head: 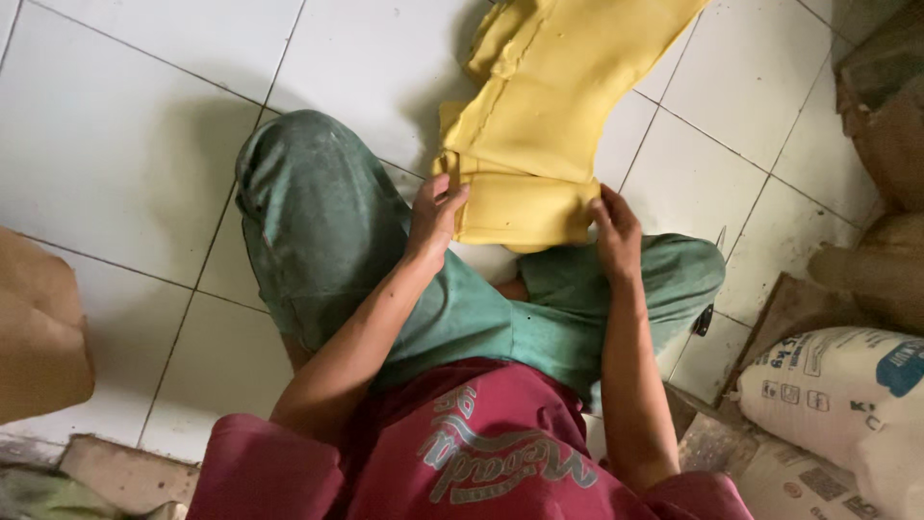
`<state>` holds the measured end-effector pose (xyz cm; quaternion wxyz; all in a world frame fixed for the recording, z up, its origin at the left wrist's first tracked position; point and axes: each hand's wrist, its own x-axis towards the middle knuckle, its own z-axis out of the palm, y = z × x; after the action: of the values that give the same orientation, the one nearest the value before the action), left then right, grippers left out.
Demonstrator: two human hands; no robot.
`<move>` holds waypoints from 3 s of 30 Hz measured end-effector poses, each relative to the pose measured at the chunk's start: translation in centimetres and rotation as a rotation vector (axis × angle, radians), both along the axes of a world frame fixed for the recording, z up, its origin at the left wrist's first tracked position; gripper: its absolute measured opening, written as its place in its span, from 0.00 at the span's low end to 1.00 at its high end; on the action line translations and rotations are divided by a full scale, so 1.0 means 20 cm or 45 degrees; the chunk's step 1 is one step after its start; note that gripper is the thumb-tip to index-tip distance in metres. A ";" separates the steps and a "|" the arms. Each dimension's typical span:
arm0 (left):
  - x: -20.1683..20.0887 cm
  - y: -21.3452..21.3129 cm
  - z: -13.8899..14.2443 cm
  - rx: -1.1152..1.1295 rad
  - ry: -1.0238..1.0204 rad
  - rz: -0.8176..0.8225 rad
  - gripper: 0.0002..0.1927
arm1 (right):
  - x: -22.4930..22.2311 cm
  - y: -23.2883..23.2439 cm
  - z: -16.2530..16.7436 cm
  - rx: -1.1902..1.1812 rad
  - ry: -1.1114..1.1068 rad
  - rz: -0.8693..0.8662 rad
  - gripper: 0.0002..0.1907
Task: The person sits on the tiled floor and handles a long yellow rubber sheet, lifting, stretching, and folding it over repeatedly by hand, then gathering and stacking the folded layers on the floor in front of them.
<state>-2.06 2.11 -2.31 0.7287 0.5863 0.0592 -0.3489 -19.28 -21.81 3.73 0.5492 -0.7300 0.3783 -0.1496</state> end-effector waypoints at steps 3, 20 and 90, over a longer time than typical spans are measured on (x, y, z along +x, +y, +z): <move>-0.02 -0.02 0.00 0.110 -0.046 -0.031 0.34 | -0.01 0.03 -0.02 -0.020 0.015 0.003 0.32; -0.08 -0.13 0.31 0.698 -1.564 -0.656 0.42 | 0.15 0.01 0.04 -0.218 0.107 -0.023 0.22; 0.41 -0.59 0.38 0.636 -1.911 -0.709 0.31 | 0.23 -0.08 0.12 0.373 -0.079 0.354 0.05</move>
<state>6.07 -9.74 5.38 0.3107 0.8002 -0.5129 -0.0101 -14.72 -23.49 6.14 0.6762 -0.6826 0.2744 -0.0382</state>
